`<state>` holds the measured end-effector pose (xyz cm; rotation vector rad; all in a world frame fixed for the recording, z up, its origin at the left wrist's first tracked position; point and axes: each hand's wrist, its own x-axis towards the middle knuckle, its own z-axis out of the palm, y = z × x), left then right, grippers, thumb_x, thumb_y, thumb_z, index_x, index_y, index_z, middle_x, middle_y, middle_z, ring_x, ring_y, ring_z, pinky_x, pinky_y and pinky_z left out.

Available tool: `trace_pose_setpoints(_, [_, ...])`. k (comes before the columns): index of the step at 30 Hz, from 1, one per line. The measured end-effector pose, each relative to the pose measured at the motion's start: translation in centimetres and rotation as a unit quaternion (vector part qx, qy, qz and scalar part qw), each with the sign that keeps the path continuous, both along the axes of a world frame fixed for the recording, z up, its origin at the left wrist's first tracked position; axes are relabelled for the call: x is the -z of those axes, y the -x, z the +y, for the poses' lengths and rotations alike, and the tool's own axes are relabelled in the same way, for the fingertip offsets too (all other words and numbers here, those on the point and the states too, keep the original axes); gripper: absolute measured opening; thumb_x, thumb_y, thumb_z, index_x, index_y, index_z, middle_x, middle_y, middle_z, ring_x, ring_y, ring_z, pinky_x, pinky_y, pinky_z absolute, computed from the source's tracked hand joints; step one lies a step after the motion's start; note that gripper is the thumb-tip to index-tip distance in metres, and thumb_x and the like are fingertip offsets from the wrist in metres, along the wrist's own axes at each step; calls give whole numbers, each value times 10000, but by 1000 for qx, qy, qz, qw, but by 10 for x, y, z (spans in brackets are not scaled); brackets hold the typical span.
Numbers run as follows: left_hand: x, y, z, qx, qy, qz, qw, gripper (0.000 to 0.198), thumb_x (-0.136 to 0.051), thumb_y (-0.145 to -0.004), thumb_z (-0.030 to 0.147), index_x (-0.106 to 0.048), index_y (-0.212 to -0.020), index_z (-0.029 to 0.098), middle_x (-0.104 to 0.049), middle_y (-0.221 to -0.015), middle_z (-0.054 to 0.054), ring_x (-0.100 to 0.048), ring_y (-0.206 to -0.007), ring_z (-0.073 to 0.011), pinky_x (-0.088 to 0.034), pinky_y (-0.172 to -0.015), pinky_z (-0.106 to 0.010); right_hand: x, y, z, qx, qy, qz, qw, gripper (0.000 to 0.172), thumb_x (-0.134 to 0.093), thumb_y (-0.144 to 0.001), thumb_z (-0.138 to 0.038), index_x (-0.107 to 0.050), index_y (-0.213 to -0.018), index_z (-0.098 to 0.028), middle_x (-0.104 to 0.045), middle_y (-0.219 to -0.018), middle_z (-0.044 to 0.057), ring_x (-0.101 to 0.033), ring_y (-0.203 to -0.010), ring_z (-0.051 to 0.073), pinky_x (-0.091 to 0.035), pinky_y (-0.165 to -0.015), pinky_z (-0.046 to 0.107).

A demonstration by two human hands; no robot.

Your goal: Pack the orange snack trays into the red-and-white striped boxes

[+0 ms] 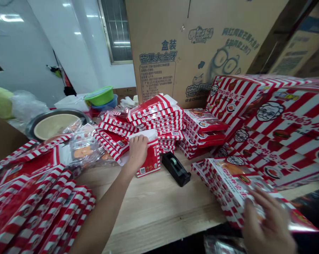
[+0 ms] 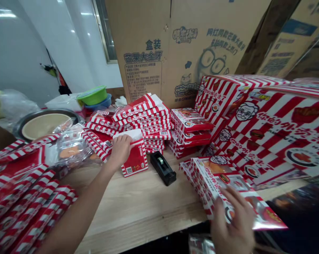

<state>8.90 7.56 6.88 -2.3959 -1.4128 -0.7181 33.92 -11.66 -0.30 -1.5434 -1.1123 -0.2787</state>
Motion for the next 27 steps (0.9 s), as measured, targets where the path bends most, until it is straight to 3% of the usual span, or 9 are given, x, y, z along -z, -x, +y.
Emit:
trace_pose_setpoints(3, [1, 3, -30, 31, 1, 39, 999, 100, -504, -873, 154, -599, -852, 131, -638, -876, -75, -561, -813, -219, -465, -734, -379, -5, 35, 23, -139, 34, 11, 990, 250, -518, -875, -250, -592, -1105, -183, -596, -1130, 116, -555, -1075, 263, -433, -920, 445])
trace_pose_setpoints(9, [8, 13, -104, 132, -72, 22, 988, 286, -332, -940, 166, -605, -862, 143, -654, -907, -66, -532, -832, -195, -437, -766, -324, 1, 95, 48, -362, 16, 41, 931, 508, -470, -898, -137, -376, -1373, -291, -410, -1412, 82, -408, -1285, 234, -406, -1014, 418])
trace_pose_setpoints(14, [14, 14, -131, 178, -129, -37, 975, 364, -290, -954, 153, -631, -831, 120, -689, -844, -62, -557, -799, -169, -410, -781, -299, 3, 107, 46, -380, -31, 32, 924, 503, -506, -850, -54, -481, -1291, -294, -557, -1237, 64, -541, -1139, 195, -485, -926, 331])
trace_pose_setpoints(17, [21, 21, -136, 209, -121, -93, 966, 261, -389, -924, 114, -649, -925, 126, -710, -889, -50, -574, -885, -169, -355, -937, -344, 2, 97, 41, -382, -14, -2, 924, 345, -523, -834, -64, -610, -1112, -249, -604, -1117, 64, -588, -1039, 179, -499, -872, 276])
trace_pose_setpoints(20, [34, 35, -134, 174, -53, -281, 942, 264, -457, -896, 113, -625, -1077, 204, -675, -1091, -33, -538, -1092, -171, -267, -1066, -378, 1, 89, 37, -374, 10, 9, 927, 216, -535, -838, -95, -652, -956, -234, -658, -943, 35, -625, -935, 155, -501, -824, 224])
trace_pose_setpoints(22, [45, 44, -129, 122, 65, -488, 862, 308, -404, -928, 188, -573, -1180, 243, -625, -1205, -47, -533, -1150, -175, -348, -1030, -368, 0, 89, 37, -384, 32, 48, 922, 186, -534, -851, -124, -659, -911, -247, -672, -911, 23, -633, -920, 151, -504, -808, 215])
trace_pose_setpoints(24, [55, 48, -122, 106, 227, -646, 721, 339, -382, -935, 326, -589, -1178, 211, -629, -1207, -89, -573, -1122, -212, -436, -954, -373, -1, 94, 38, -394, 42, 118, 910, 181, -531, -867, -155, -663, -915, -271, -678, -950, 15, -632, -939, 145, -502, -812, 212])
trace_pose_setpoints(26, [62, 48, -119, 122, 363, -701, 602, 390, -500, -857, 450, -677, -1046, 158, -676, -1117, -128, -619, -1049, -267, -481, -901, -395, -3, 101, 40, -402, 41, 225, 887, 223, -530, -886, -187, -634, -1036, -315, -677, -1029, 7, -627, -968, 130, -494, -832, 207])
trace_pose_setpoints(27, [64, 46, -119, 124, 396, -713, 565, 396, -575, -800, 474, -708, -972, 144, -694, -1073, -137, -631, -1022, -285, -490, -889, -400, -4, 105, 41, -411, 43, 286, 865, 283, -533, -893, -207, -585, -1135, -344, -671, -1073, 7, -625, -984, 124, -491, -844, 211])
